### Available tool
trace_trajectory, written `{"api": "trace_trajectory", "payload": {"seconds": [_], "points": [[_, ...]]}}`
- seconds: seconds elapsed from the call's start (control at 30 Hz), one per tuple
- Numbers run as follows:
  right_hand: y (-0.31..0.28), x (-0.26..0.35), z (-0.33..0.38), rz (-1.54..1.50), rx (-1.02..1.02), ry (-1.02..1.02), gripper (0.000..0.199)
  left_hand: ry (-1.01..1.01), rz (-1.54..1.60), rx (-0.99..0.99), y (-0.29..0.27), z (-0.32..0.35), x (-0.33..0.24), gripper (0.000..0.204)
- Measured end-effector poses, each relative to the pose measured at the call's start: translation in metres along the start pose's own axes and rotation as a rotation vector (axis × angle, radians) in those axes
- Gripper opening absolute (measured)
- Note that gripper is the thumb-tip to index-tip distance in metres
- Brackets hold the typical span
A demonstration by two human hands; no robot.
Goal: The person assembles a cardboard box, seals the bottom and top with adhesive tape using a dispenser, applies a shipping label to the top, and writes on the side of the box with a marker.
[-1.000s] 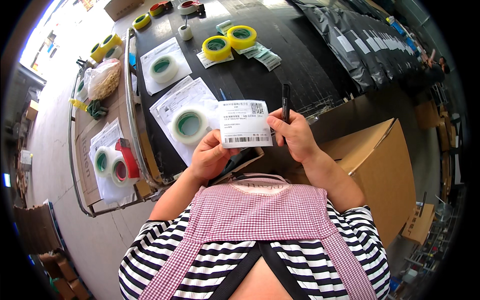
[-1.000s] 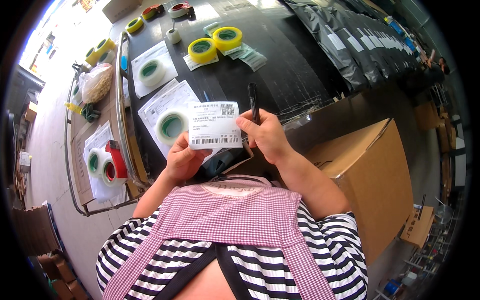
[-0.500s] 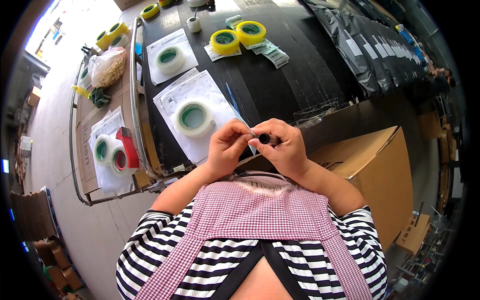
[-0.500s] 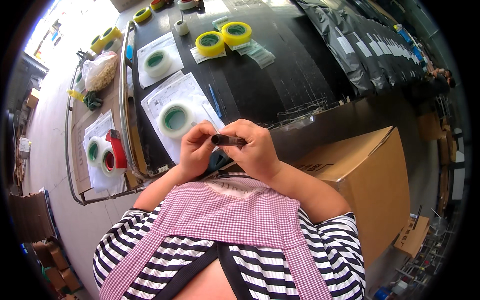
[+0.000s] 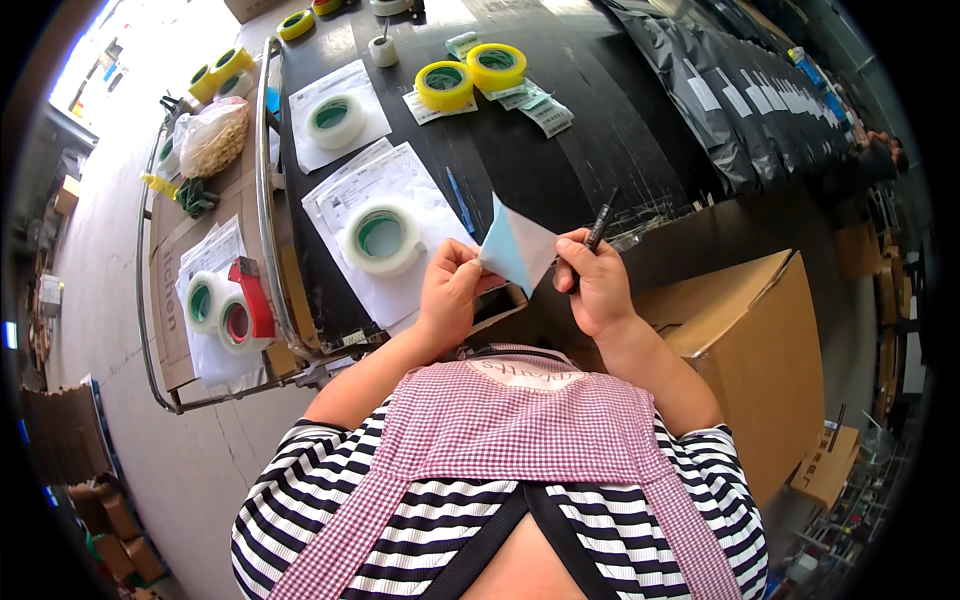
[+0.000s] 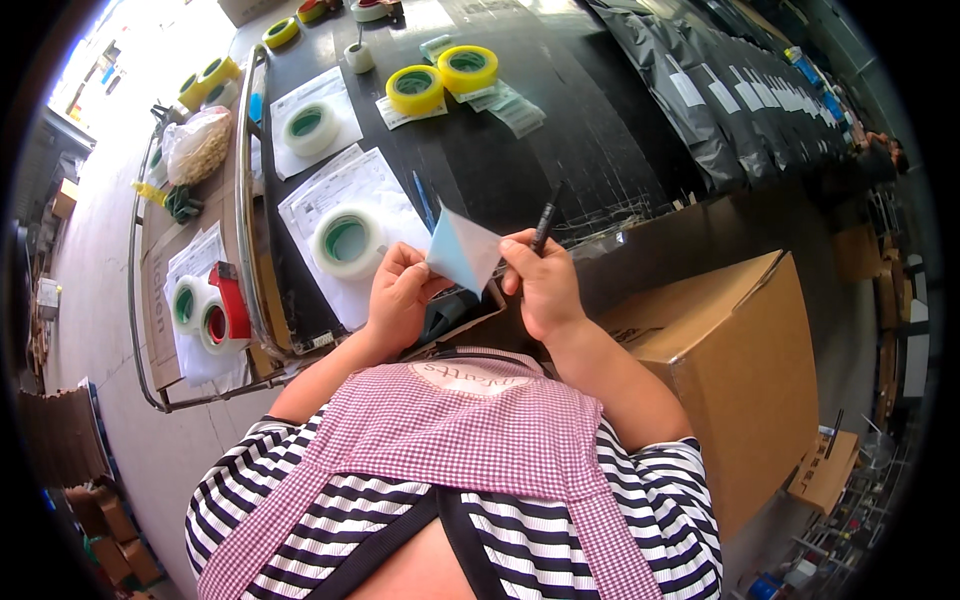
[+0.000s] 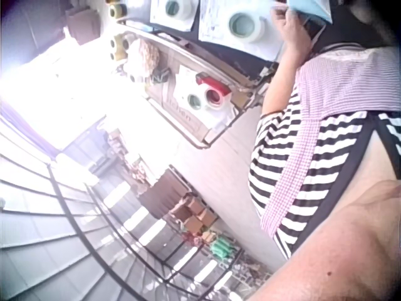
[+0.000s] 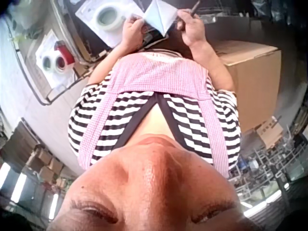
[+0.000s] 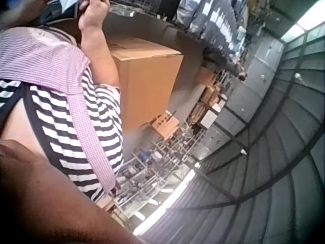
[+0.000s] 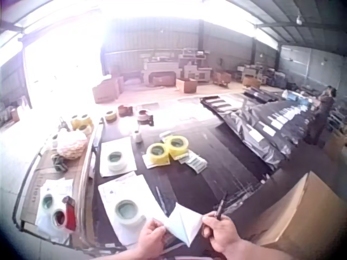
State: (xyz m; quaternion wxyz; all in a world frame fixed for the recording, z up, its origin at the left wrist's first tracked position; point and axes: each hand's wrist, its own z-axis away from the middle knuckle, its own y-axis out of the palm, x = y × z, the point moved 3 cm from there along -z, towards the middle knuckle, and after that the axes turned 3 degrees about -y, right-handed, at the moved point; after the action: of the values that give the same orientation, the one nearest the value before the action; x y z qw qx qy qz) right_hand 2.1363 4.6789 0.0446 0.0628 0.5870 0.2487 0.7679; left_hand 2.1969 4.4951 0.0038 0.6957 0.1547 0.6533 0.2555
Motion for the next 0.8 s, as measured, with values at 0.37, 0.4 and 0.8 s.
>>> {"api": "trace_trajectory", "payload": {"seconds": [0.37, 0.4, 0.8], "points": [[-0.164, 0.036, 0.022, -0.354, -0.405, 0.043, 0.009, 0.123, -0.593, 0.389, -0.020, 0.010, 0.050, 0.021], [-0.175, 0.047, 0.030, -0.351, -0.455, -0.001, 0.010, 0.140, -0.782, 0.464, -0.012, 0.008, 0.050, 0.019], [-0.156, 0.054, 0.066, -0.282, -0.470, -0.100, 0.012, -0.618, -1.451, -0.177, -0.262, 0.024, 0.212, 0.030]]}}
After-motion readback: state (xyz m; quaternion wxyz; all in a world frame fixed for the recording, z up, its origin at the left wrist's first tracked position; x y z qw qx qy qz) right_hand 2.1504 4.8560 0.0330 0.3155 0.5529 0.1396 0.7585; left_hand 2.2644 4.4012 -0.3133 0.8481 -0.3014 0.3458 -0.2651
